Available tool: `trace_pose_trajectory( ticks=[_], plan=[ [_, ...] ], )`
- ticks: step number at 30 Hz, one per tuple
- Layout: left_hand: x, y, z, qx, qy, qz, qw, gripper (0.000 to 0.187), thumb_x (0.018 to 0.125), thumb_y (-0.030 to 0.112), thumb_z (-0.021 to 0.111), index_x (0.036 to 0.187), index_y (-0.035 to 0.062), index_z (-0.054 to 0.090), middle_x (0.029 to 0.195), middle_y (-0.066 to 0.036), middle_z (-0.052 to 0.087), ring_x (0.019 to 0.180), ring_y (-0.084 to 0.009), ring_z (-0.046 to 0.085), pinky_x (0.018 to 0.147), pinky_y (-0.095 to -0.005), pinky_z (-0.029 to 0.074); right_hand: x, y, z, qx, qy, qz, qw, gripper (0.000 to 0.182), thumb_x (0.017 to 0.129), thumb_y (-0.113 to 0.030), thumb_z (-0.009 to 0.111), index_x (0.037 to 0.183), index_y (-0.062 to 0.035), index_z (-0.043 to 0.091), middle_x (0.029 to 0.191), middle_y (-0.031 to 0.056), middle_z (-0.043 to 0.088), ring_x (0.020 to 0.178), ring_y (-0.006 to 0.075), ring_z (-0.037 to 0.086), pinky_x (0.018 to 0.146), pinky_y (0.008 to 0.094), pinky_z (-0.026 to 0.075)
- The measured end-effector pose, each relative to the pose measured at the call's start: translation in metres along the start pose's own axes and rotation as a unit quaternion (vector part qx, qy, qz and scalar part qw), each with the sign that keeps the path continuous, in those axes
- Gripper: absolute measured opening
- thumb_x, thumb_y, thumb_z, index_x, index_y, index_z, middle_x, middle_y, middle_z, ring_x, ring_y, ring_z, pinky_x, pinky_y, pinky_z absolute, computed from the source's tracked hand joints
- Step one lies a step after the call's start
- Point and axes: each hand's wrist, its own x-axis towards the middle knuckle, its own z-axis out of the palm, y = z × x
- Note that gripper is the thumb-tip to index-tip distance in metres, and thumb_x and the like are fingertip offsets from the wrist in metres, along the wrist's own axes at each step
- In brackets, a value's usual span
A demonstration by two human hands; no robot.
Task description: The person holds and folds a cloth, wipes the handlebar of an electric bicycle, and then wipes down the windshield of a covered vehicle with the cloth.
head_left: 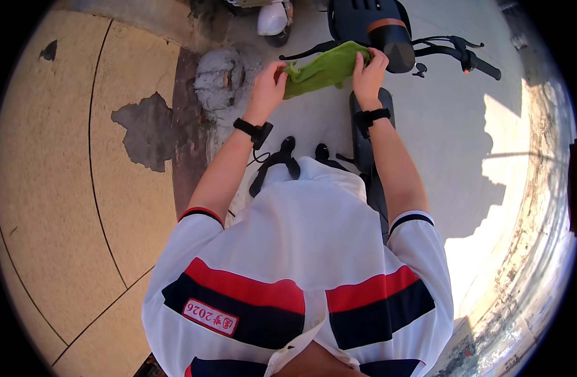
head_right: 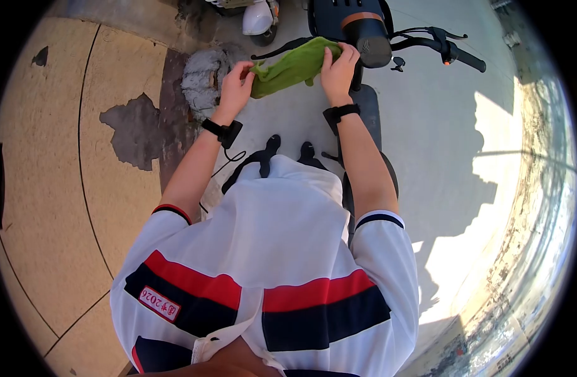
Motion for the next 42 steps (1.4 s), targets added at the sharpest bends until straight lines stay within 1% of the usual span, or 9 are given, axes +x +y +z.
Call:
trace_pose_trajectory(
  ticks=[6,10,13,15,19,22,31,37,42],
  plan=[
    [-0.004,0.004,0.022,0.041,-0.074,0.010,0.996,0.042,0.090,0.020,0.070,0.126,0.0050,0.055,0.111,-0.021,0.069,0.105,-0.0393,0.067,0.088,-0.0435,0.053,0.001,-0.005,-0.006,-0.101,-0.017,0.001,0.995,0.023,0.091,-0.016,0.067,0.108,-0.0031,0.060,0.113,0.0173,0.056,0.110,0.0369,0.053,0.094,0.0439,0.044],
    [-0.004,0.015,0.015,0.106,-0.137,0.056,0.983,0.057,0.085,0.029,0.075,0.131,0.0040,0.052,0.112,-0.024,0.068,0.106,-0.0410,0.065,0.089,-0.0449,0.052,0.000,-0.009,0.001,-0.050,-0.048,-0.070,0.995,0.024,0.092,-0.016,0.064,0.112,-0.0025,0.063,0.117,0.0159,0.061,0.117,0.0370,0.054,0.101,0.0463,0.044],
    [0.002,0.013,0.016,0.097,-0.165,0.058,0.980,0.062,0.083,0.037,0.077,0.128,0.0019,0.054,0.111,-0.024,0.068,0.106,-0.0417,0.065,0.089,-0.0464,0.052,-0.001,-0.013,0.007,-0.075,-0.077,-0.082,0.991,0.038,0.092,-0.023,0.064,0.123,-0.0012,0.058,0.130,0.0231,0.055,0.128,0.0434,0.047,0.108,0.0489,0.040],
    [0.007,0.014,0.019,0.140,-0.178,0.009,0.974,0.061,0.084,0.041,0.075,0.126,0.0014,0.054,0.109,-0.024,0.068,0.103,-0.0424,0.065,0.087,-0.0469,0.052,-0.002,-0.013,0.010,-0.089,-0.091,-0.087,0.988,0.049,0.092,-0.028,0.064,0.131,-0.0008,0.052,0.136,0.0278,0.049,0.130,0.0479,0.043,0.110,0.0511,0.037],
    [0.014,0.022,0.027,0.239,-0.172,-0.070,0.953,0.061,0.086,0.049,0.071,0.120,0.0009,0.056,0.104,-0.023,0.070,0.098,-0.0432,0.066,0.083,-0.0484,0.053,0.000,-0.009,0.015,-0.116,-0.103,-0.076,0.985,0.051,0.094,-0.031,0.061,0.135,-0.0015,0.051,0.138,0.0280,0.048,0.132,0.0476,0.041,0.111,0.0511,0.036],
    [0.014,0.023,0.031,0.279,-0.164,-0.053,0.945,0.056,0.089,0.049,0.067,0.117,0.0023,0.057,0.099,-0.021,0.070,0.094,-0.0420,0.066,0.079,-0.0490,0.053,0.003,-0.007,0.014,-0.110,-0.121,-0.060,0.985,0.050,0.096,-0.031,0.059,0.136,-0.0027,0.051,0.139,0.0283,0.048,0.134,0.0469,0.040,0.112,0.0506,0.035],
    [0.001,0.016,0.039,0.262,-0.072,0.074,0.959,0.045,0.089,0.035,0.070,0.123,0.0081,0.057,0.114,-0.013,0.067,0.100,-0.0355,0.066,0.079,-0.0463,0.052,0.008,-0.005,0.014,-0.094,-0.149,-0.035,0.984,0.042,0.101,-0.028,0.051,0.136,-0.0057,0.054,0.141,0.0271,0.047,0.136,0.0452,0.038,0.112,0.0496,0.035],
    [-0.008,0.015,0.042,0.286,-0.063,0.164,0.942,0.054,0.087,0.014,0.066,0.137,0.0076,0.049,0.132,-0.010,0.059,0.123,-0.0321,0.055,0.096,-0.0461,0.046,0.007,-0.005,0.011,-0.068,-0.153,-0.026,0.985,0.041,0.102,-0.027,0.050,0.137,-0.0075,0.054,0.143,0.0265,0.045,0.137,0.0452,0.036,0.113,0.0495,0.035],
    [-0.016,0.011,0.026,0.188,-0.095,0.250,0.945,0.047,0.087,-0.003,0.059,0.133,0.0040,0.053,0.144,-0.013,0.052,0.132,-0.0345,0.049,0.107,-0.0448,0.041,0.008,0.000,0.011,-0.036,-0.143,-0.037,0.988,0.038,0.103,-0.026,0.048,0.138,-0.0122,0.056,0.147,0.0267,0.043,0.138,0.0453,0.037,0.113,0.0485,0.034]
  ],
)
